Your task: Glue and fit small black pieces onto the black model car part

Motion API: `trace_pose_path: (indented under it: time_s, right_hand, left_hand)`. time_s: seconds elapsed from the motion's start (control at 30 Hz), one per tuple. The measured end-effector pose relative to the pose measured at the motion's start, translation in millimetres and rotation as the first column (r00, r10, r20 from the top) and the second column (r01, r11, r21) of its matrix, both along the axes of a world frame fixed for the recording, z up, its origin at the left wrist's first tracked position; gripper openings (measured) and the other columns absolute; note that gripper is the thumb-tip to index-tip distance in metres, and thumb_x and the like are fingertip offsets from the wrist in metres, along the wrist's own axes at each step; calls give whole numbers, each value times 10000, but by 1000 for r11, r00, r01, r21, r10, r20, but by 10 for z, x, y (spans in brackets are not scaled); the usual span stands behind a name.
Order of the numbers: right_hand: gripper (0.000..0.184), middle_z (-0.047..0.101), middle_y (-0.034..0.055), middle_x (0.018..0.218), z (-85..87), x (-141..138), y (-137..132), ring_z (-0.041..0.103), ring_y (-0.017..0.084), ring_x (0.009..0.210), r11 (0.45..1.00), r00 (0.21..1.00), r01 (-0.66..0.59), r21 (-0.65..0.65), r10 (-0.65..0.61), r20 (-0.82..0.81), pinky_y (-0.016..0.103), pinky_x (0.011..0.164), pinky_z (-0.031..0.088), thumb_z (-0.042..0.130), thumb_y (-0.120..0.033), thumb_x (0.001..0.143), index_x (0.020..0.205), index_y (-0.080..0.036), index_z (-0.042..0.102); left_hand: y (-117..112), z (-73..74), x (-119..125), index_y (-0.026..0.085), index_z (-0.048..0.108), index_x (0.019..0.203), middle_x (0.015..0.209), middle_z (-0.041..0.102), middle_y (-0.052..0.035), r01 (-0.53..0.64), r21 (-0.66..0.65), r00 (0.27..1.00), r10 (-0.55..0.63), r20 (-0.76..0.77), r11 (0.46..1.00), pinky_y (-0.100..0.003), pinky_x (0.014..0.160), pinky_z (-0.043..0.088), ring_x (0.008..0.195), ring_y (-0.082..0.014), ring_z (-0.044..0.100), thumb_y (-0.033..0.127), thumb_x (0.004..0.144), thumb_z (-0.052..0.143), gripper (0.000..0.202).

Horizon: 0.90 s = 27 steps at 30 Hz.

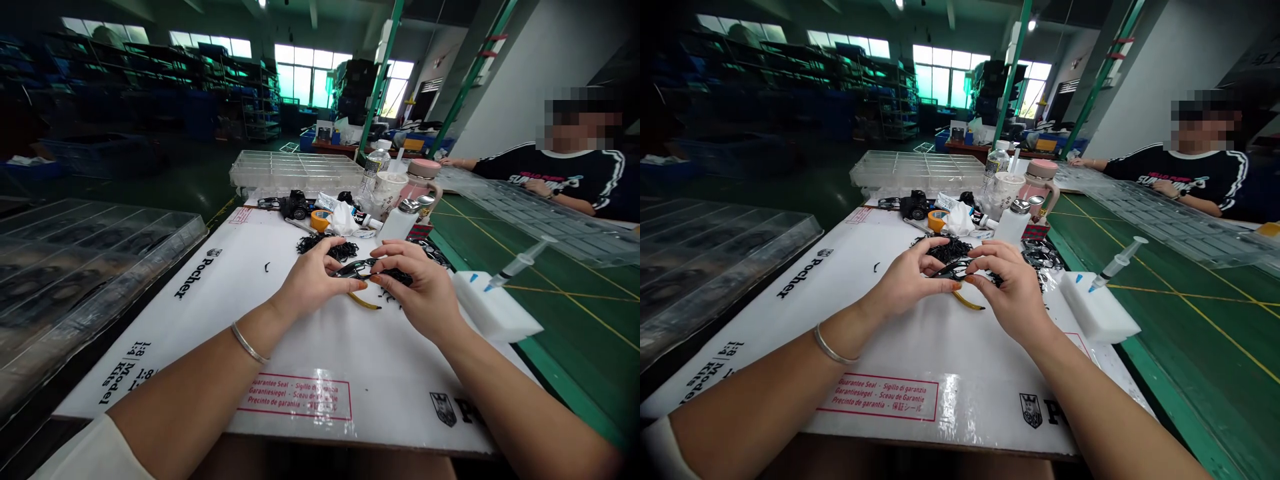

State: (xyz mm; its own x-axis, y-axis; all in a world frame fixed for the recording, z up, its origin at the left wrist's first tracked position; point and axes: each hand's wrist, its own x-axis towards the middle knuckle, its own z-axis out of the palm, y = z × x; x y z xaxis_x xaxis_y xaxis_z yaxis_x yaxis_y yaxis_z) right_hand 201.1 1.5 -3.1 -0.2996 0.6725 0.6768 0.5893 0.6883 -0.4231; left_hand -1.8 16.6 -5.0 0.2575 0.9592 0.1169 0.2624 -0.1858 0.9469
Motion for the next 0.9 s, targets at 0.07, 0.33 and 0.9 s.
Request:
trace_pose_path:
  time_s: [0.07, 0.33, 0.9]
  right_hand:
    - [41, 675, 44, 1065, 1, 0, -2, 576, 235, 1099, 1000, 1000, 0, 22, 0, 24, 427, 948, 464, 663, -186, 859, 861, -227, 656]
    - [111, 658, 74, 1063, 6, 4, -3, 570, 258, 1080, 988, 971, -37, 151, 0, 239, 443, 890, 483, 598, -146, 884, 862, -218, 680]
    - [153, 679, 73, 1005, 50, 8, -28, 608, 241, 1024, 972, 965, -96, 213, 39, 258, 433, 864, 519, 576, -170, 913, 979, -236, 696]
  left_hand:
    - [1, -3, -4, 235, 463, 1376, 880, 676, -45, -2, 7, 1000, 2, -16, 1000, -354, 782, 447, 841, -219, 621, 416, 613, 866, 882]
    - [16, -54, -2, 251, 467, 1386, 900, 681, -68, -6, 36, 999, 8, -46, 999, -400, 841, 470, 881, -246, 629, 434, 572, 883, 932]
    - [46, -66, -42, 229, 366, 1464, 903, 722, -111, 67, -92, 992, -56, 115, 994, -399, 775, 523, 883, -282, 678, 457, 598, 878, 1031]
